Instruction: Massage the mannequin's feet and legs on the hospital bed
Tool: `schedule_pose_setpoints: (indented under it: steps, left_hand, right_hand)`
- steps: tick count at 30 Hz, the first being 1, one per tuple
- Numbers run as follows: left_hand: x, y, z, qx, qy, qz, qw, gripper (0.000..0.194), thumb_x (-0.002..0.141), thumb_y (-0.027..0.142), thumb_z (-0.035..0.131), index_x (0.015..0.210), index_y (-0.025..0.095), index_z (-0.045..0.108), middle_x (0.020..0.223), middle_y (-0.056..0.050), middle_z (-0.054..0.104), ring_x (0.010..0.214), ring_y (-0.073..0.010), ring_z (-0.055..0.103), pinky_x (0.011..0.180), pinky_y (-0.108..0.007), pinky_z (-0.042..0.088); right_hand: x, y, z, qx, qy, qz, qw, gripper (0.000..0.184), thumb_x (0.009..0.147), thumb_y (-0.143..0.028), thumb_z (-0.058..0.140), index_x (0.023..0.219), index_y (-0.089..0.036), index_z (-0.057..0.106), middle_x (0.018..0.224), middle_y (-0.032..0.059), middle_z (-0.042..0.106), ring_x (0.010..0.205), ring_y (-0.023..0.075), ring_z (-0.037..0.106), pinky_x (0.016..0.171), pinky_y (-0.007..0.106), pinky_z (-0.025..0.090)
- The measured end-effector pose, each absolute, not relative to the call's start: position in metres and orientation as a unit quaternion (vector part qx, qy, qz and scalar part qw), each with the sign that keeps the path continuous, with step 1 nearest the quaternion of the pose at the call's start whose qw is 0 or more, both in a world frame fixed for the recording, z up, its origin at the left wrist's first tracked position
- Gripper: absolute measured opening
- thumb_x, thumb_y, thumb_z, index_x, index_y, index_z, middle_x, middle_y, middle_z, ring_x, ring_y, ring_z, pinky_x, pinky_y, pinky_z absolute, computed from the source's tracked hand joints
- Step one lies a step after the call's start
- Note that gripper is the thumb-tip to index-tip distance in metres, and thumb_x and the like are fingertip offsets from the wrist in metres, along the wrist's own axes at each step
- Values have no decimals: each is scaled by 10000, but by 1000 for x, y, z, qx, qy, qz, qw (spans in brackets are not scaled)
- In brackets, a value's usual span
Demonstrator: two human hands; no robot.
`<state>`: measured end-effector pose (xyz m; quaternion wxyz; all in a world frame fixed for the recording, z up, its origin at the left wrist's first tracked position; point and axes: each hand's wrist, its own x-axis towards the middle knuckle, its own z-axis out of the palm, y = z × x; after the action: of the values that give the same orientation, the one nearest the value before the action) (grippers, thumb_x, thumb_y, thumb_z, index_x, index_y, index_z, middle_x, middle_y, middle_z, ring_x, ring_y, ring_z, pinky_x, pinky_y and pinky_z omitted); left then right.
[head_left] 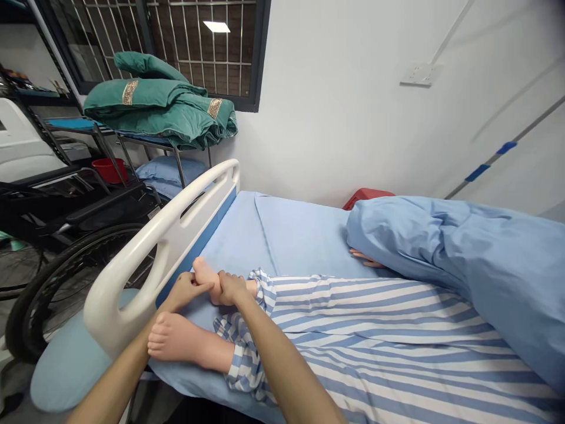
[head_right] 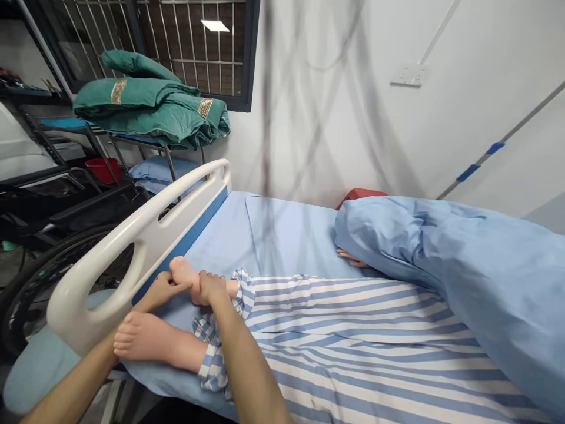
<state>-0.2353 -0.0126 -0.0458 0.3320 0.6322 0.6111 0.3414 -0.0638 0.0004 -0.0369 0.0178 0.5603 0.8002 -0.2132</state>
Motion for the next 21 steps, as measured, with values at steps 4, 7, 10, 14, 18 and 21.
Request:
schedule_pose_setpoints:
  steps: [4, 7, 10, 14, 18, 21]
  left_hand:
    - [-214, -12, -61, 492, 581, 484, 431, 322, 521, 371, 706, 654, 156, 506, 527, 60, 451, 479, -80, 384, 456, -220, 311]
    - [-202, -13, -76, 407, 528, 570, 480, 338, 518, 330, 707, 699, 170, 472, 509, 91, 422, 427, -59, 362, 407, -198, 305]
    - [-199, -12, -83, 399, 510, 581, 493, 324, 523, 329, 701, 610, 178, 428, 429, 96, 388, 365, -56, 337, 361, -198, 266]
    - [-207, -12, -78, 462, 556, 514, 461, 325, 566, 372, 669, 500, 182, 414, 349, 66, 384, 322, -70, 326, 352, -219, 227]
    - [-220, -12, -58, 541, 613, 412, 402, 386, 549, 403, 676, 414, 180, 391, 357, 56, 338, 371, -57, 283, 398, -230, 195]
    - [-231, -11, -42, 599, 630, 346, 353, 443, 528, 431, 689, 371, 184, 356, 377, 51, 304, 409, -58, 256, 425, -246, 177]
  right_hand:
    - [-64, -1, -38, 555, 804, -214, 5, 617, 555, -409, 676, 1082, -200, 433, 1105, 111, 592, 1026, 286, 563, 851, 414, 388]
    - [-64, -1, -41, 559, 804, -204, -7, 577, 574, -405, 658, 1065, -198, 436, 1073, 111, 603, 1009, 284, 570, 835, 406, 388]
    - [-63, -1, -42, 559, 805, -199, -9, 536, 595, -394, 633, 1054, -195, 439, 1053, 107, 610, 982, 281, 580, 812, 398, 395]
    - [-63, -3, -40, 557, 807, -198, -8, 532, 613, -427, 614, 1058, -190, 443, 1049, 114, 612, 956, 286, 586, 791, 394, 397]
    - [-63, -6, -34, 559, 805, -200, -9, 526, 633, -454, 597, 1061, -190, 446, 1038, 118, 618, 938, 283, 591, 782, 387, 394]
    - [-62, -7, -30, 559, 803, -208, -8, 522, 629, -442, 612, 1057, -190, 451, 1057, 117, 612, 954, 275, 586, 782, 368, 390]
